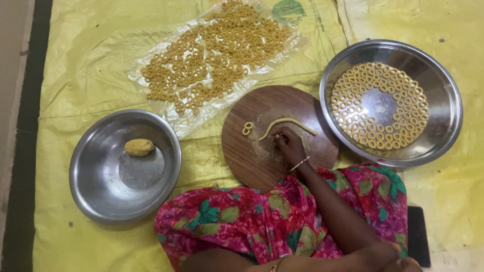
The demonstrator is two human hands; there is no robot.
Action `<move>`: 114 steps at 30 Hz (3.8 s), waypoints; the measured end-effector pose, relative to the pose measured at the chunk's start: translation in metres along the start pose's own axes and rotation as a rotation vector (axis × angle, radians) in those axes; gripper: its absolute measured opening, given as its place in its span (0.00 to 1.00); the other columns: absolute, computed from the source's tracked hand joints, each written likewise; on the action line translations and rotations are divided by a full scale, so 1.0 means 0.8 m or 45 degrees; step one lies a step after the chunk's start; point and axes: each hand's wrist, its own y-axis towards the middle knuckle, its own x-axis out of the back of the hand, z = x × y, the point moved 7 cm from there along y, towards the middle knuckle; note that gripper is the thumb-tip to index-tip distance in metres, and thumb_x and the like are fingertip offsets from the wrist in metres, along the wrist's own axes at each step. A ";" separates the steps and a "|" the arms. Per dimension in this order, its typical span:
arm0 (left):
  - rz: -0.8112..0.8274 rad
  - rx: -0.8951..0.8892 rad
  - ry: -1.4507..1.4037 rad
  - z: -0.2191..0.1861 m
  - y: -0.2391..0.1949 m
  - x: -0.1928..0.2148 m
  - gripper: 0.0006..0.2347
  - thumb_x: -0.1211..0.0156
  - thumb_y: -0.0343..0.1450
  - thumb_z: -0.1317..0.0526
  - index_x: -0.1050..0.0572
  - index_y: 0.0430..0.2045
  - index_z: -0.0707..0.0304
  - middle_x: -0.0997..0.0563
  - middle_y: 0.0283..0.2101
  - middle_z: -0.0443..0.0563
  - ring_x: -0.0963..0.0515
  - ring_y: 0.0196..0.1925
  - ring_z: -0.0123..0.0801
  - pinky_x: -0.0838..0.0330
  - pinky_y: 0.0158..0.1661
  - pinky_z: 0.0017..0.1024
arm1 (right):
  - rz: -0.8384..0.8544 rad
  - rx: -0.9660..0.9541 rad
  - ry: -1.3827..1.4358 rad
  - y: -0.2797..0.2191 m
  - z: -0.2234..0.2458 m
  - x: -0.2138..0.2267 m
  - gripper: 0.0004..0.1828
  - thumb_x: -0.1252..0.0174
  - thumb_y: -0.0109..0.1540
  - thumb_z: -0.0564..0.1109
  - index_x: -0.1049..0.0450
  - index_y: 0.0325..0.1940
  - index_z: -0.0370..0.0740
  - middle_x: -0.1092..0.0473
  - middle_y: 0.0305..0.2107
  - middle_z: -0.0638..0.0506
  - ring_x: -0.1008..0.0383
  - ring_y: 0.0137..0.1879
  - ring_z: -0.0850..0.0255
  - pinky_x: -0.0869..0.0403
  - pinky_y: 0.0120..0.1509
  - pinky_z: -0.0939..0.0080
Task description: The person rolls a small piece of yellow dough into a thin rope on a wooden board, then forms it into a ring and places it into a metal tray. The process repeats with additional dough pieces, accumulating rings in the tray.
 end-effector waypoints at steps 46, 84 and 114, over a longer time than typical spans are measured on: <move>-0.573 1.231 -0.401 0.370 -0.117 -0.057 0.07 0.42 0.73 0.61 0.23 0.41 0.61 0.17 0.42 0.59 0.17 0.42 0.51 0.24 0.42 0.45 | 0.025 0.510 -0.686 -0.010 0.065 -0.012 0.16 0.45 0.57 0.30 0.25 0.49 0.36 0.28 0.43 0.41 0.25 0.52 0.46 0.26 0.56 0.51; -0.670 1.102 -0.852 0.383 -0.106 -0.098 0.07 0.39 0.69 0.67 0.20 0.38 0.64 0.16 0.35 0.50 0.16 0.37 0.30 0.23 0.40 0.31 | -0.375 -0.933 -1.669 -0.389 -0.084 0.414 0.48 0.38 0.55 0.65 0.40 0.77 0.51 0.32 0.48 0.27 0.27 0.53 0.27 0.25 0.58 0.33; -0.593 1.140 -1.710 0.369 -0.084 -0.143 0.10 0.51 0.78 0.68 0.33 0.51 0.72 0.20 0.40 0.62 0.17 0.38 0.40 0.17 0.42 0.35 | -0.063 -0.002 -0.051 0.027 -0.018 0.037 0.10 0.37 0.64 0.41 0.25 0.48 0.36 0.25 0.41 0.51 0.25 0.45 0.68 0.25 0.50 0.66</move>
